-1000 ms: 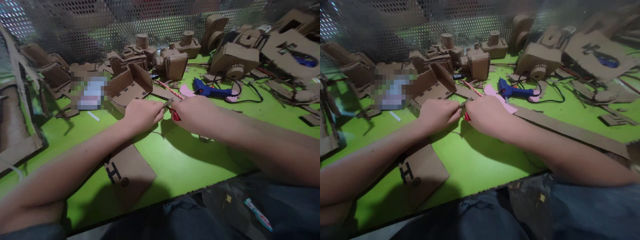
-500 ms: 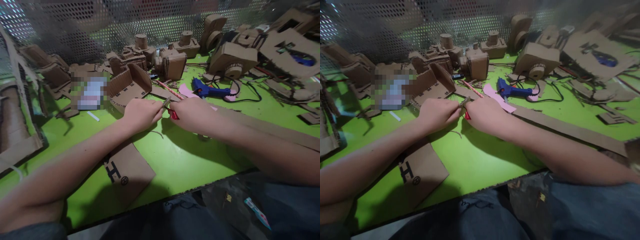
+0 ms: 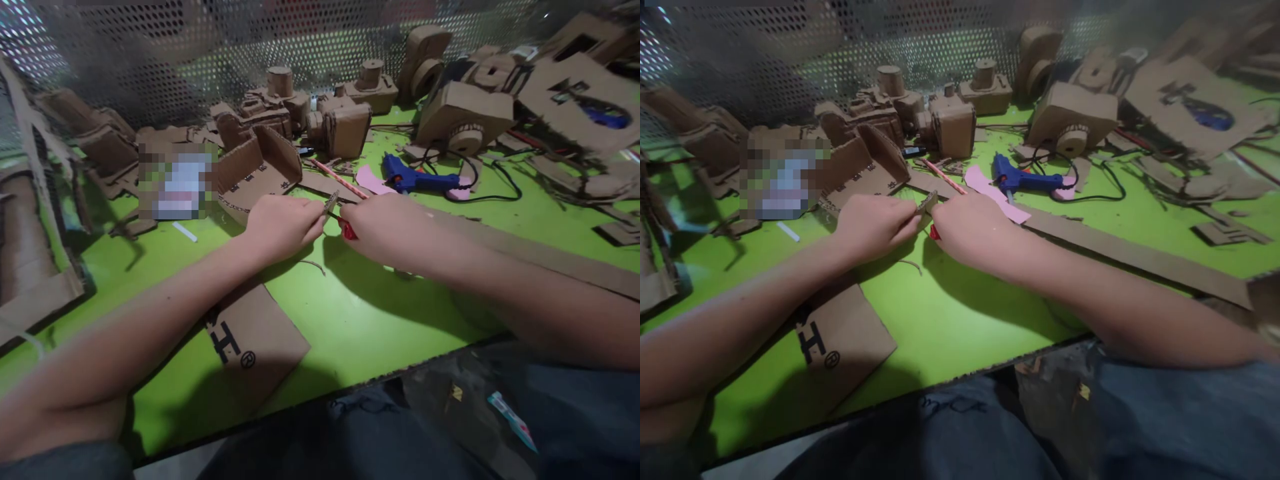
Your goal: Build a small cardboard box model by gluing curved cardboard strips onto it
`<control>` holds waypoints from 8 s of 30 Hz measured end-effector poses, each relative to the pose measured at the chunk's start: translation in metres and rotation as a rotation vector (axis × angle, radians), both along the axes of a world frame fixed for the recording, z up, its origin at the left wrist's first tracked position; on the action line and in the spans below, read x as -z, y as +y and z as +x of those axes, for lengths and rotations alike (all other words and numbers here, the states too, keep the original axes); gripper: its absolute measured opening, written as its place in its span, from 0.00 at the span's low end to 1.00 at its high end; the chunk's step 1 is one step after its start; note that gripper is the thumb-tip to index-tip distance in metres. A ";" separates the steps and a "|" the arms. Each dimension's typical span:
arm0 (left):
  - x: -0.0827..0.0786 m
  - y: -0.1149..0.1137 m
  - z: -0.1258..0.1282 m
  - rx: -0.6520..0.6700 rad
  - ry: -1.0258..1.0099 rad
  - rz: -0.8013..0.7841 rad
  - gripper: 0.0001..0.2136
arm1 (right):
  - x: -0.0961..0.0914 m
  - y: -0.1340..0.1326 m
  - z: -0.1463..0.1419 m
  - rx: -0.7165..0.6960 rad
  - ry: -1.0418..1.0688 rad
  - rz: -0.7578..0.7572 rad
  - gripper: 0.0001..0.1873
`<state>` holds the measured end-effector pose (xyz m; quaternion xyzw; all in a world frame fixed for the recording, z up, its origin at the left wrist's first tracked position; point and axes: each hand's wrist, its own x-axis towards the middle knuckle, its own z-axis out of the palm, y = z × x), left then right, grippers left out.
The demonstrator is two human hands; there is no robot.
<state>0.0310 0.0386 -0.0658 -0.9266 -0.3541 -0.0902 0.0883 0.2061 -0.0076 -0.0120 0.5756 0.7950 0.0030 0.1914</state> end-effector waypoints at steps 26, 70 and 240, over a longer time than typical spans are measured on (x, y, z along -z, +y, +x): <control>-0.002 0.000 -0.001 -0.052 -0.040 -0.073 0.16 | 0.016 0.004 0.004 -0.020 0.048 -0.041 0.15; -0.073 0.016 -0.007 0.044 -0.182 -0.253 0.17 | 0.018 0.015 0.016 0.056 0.196 -0.027 0.15; 0.032 0.002 -0.088 0.117 -0.532 -0.340 0.43 | -0.048 0.064 -0.011 -0.268 0.351 -0.110 0.23</control>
